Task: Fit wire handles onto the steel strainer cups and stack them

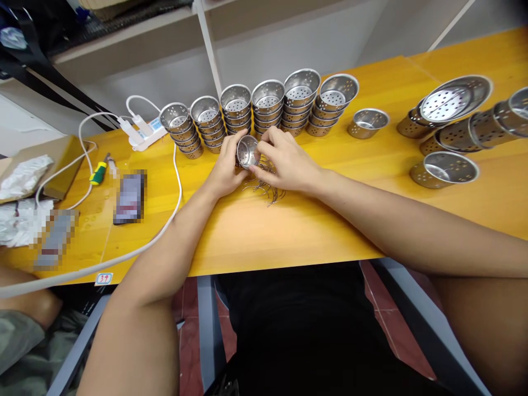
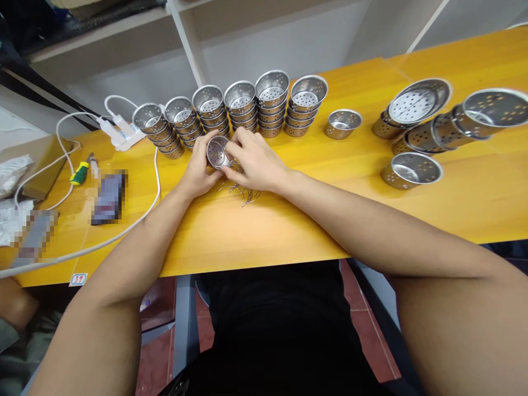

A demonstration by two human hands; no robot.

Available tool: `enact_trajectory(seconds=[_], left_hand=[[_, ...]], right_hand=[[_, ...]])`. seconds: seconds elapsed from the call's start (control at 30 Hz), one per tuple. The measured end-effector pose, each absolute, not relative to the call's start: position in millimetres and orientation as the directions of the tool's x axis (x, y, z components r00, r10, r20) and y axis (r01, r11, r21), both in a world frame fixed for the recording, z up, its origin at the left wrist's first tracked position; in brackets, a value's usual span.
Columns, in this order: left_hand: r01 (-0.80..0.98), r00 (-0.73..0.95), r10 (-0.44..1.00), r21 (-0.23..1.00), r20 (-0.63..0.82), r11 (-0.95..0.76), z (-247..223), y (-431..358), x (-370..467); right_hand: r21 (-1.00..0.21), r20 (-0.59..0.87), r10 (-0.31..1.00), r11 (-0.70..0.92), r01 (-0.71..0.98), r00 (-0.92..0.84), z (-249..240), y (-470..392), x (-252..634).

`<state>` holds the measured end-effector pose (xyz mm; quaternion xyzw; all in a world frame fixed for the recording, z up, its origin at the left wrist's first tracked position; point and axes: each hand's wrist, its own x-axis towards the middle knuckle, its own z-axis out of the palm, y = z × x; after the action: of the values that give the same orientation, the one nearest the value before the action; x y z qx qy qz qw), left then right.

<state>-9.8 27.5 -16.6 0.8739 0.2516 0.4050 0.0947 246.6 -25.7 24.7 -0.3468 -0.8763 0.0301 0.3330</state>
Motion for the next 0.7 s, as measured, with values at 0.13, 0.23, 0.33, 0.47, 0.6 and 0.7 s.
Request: enact_trajectory(seconds=[0.13,0.23,0.33,0.47,0.6,0.7], left_hand=[[0.378,0.552,0.541,0.388,0.634,-0.841,-16.2,28.8,-11.8],[0.37,0.55,0.519,0.366,0.654,-0.854,-17.1,28.9,-11.5],[0.362,0.558,0.502,0.351,0.661,-0.864,-19.3,29.1,-10.7],[0.389,0.573,0.527,0.357,0.628,-0.849,-18.8,29.3,-10.8],[0.408,0.576,0.551,0.373,0.603,-0.834,-15.1,29.9,-11.1],[0.412,0.565,0.558,0.378,0.608,-0.829,-13.4,29.8,-10.2]], right_hand=[[-0.415,0.579,0.649,0.756,0.507,-0.494,20.0,-24.8,243.7],[-0.492,0.598,0.655,0.755,0.434,-0.461,17.2,-23.5,242.5],[-0.524,0.607,0.662,0.749,0.406,-0.439,14.7,-21.3,243.9],[-0.536,0.607,0.667,0.745,0.398,-0.431,11.3,-17.7,247.0],[-0.539,0.607,0.668,0.744,0.396,-0.429,9.6,-14.8,247.5],[-0.523,0.608,0.668,0.744,0.415,-0.43,11.2,-14.1,247.8]])
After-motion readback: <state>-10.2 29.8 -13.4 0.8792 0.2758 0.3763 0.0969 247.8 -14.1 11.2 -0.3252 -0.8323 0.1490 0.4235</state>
